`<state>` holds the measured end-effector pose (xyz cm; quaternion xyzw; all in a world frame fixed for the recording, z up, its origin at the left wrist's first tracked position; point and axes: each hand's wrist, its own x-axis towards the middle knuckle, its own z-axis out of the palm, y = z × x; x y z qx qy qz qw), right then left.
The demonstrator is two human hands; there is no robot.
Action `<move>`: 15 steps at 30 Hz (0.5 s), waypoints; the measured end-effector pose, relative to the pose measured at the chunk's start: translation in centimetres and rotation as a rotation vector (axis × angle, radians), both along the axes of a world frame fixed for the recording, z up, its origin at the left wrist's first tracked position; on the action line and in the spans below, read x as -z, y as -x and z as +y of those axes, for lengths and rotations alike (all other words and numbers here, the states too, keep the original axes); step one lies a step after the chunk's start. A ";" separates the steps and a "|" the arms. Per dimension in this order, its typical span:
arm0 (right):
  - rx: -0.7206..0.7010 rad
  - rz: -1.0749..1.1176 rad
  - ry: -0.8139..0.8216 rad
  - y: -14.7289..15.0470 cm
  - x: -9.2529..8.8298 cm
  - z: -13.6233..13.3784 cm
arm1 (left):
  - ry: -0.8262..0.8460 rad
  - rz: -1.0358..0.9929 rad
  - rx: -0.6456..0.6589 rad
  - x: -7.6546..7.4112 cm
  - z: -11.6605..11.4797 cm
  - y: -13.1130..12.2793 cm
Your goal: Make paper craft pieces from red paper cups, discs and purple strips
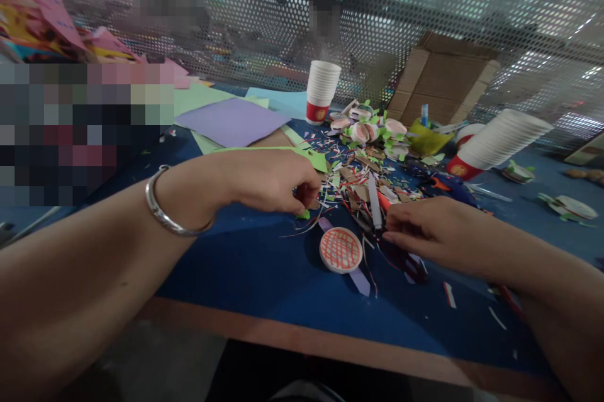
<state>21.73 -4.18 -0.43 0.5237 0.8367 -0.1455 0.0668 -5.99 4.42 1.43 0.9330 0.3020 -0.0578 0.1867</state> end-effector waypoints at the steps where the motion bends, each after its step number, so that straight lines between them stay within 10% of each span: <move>1: -0.003 0.000 -0.003 0.0 0.0 0.0 | 0.002 -0.003 0.007 0.1 0.1 0.0; 15: -0.021 0.299 -0.232 0.6 -1.2 -0.6 | -0.010 -0.315 -0.033 -1.2 -0.5 -0.1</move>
